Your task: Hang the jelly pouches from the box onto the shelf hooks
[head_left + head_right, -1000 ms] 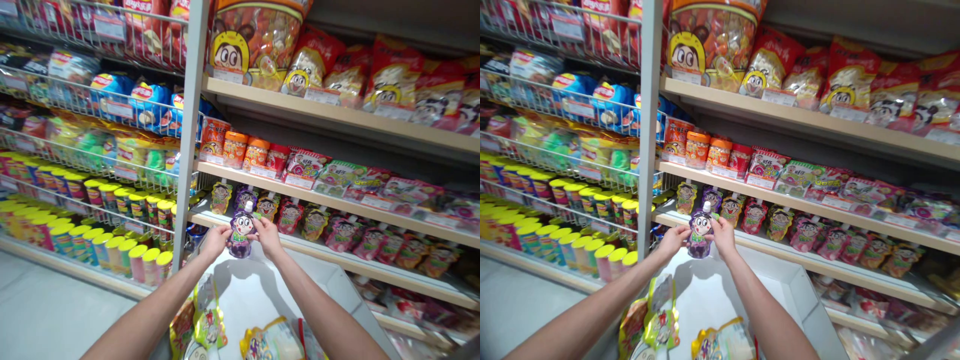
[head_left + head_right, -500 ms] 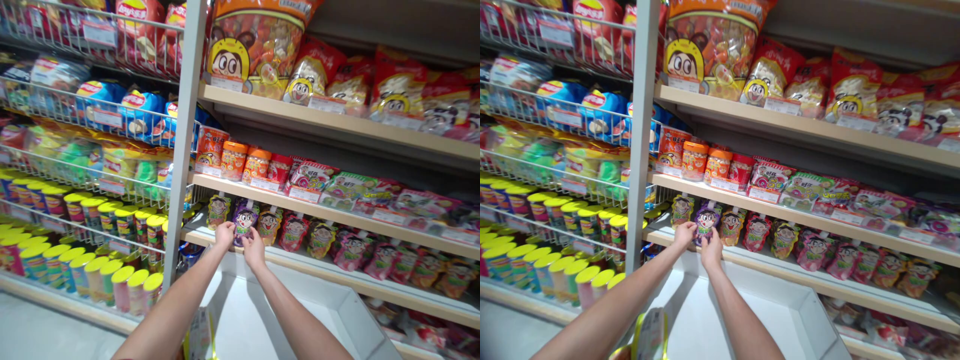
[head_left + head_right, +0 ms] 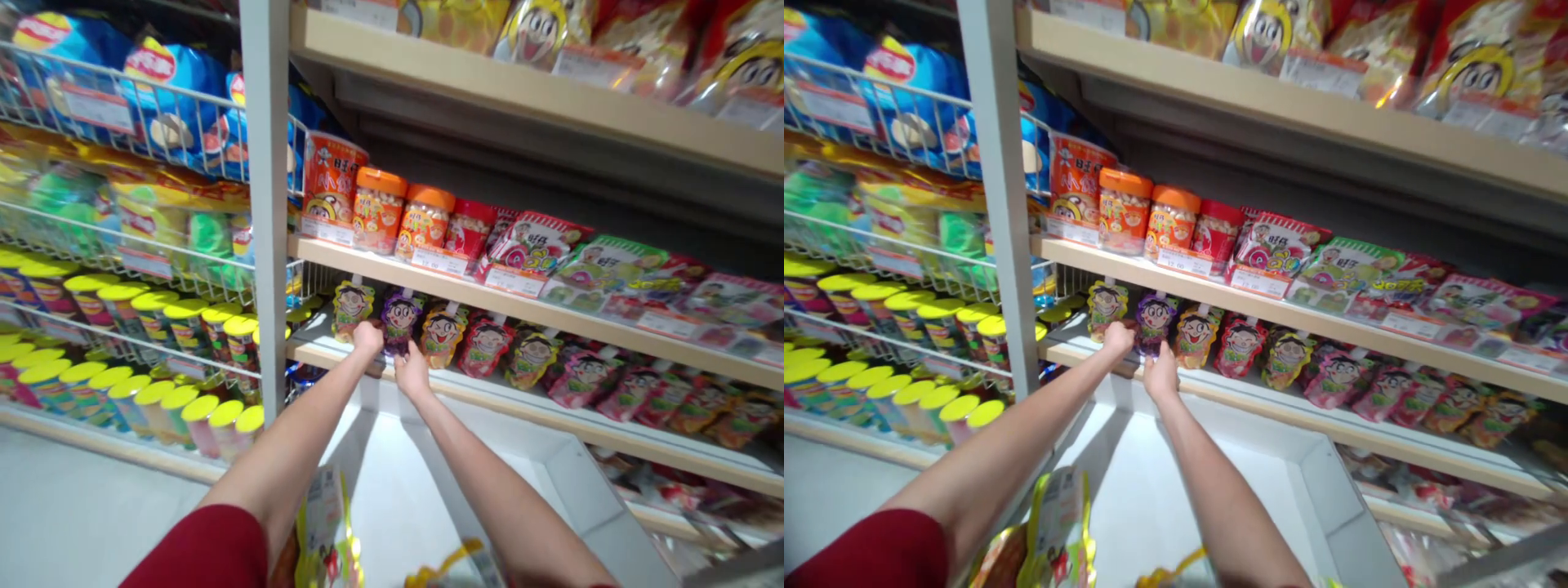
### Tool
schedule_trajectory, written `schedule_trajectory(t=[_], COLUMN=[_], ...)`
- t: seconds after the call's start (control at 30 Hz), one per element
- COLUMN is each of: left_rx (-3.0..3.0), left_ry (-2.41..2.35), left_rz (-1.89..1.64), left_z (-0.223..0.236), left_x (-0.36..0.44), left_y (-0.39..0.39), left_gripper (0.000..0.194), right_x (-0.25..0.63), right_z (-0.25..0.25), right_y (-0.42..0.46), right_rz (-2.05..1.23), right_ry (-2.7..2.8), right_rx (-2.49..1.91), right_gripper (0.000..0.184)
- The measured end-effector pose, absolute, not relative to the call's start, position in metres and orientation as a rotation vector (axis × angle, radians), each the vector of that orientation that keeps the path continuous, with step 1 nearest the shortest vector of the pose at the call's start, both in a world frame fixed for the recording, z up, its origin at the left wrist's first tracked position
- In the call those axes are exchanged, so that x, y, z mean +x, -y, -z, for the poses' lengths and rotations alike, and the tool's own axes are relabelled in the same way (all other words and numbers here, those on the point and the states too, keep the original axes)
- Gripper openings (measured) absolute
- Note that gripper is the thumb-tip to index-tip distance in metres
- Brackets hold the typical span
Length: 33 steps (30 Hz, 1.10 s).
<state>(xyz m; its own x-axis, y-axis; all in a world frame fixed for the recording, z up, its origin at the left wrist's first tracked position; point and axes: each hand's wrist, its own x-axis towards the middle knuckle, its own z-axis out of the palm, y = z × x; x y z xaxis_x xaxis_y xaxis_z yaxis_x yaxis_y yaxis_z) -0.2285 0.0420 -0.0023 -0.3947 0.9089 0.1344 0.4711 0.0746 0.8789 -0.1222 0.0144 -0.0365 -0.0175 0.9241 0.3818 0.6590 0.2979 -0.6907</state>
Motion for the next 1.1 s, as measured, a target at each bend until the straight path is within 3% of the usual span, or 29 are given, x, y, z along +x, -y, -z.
schedule_trajectory(t=[0.17, 0.4, 0.6, 0.9, 1.03, 1.1], left_rx=[1.579, 1.995, 2.145, 1.935, 1.857, 1.803], left_ry=[-1.851, -1.698, -1.691, -1.797, -1.834, -1.883], left_rz=[-1.215, -0.443, -0.06, -0.286, -0.35, -0.414], left_z=[0.018, 0.052, 0.058, 0.084, 0.096, 0.099], left_x=[-0.231, -0.26, -0.264, -0.27, -0.272, -0.271], left_y=[0.005, 0.106, 0.151, 0.132, 0.115, 0.11], left_gripper=[0.039, 0.033, 0.033, 0.039, 0.017, 0.015], right_x=[-0.089, -0.072, -0.07, -0.074, -0.074, -0.07], right_z=[0.058, 0.114, 0.118, 0.102, 0.104, 0.102], right_y=[0.044, 0.152, 0.175, 0.198, 0.197, 0.197], right_rz=[-0.447, -0.595, -0.566, -0.413, -0.292, -0.276], right_ry=[2.043, 2.645, 2.793, 2.807, 2.821, 2.812], right_rx=[-1.207, -0.886, -0.867, -0.798, -0.88, -0.873], right_gripper=[0.045, 0.056, 0.057, 0.068, 0.057, 0.053])
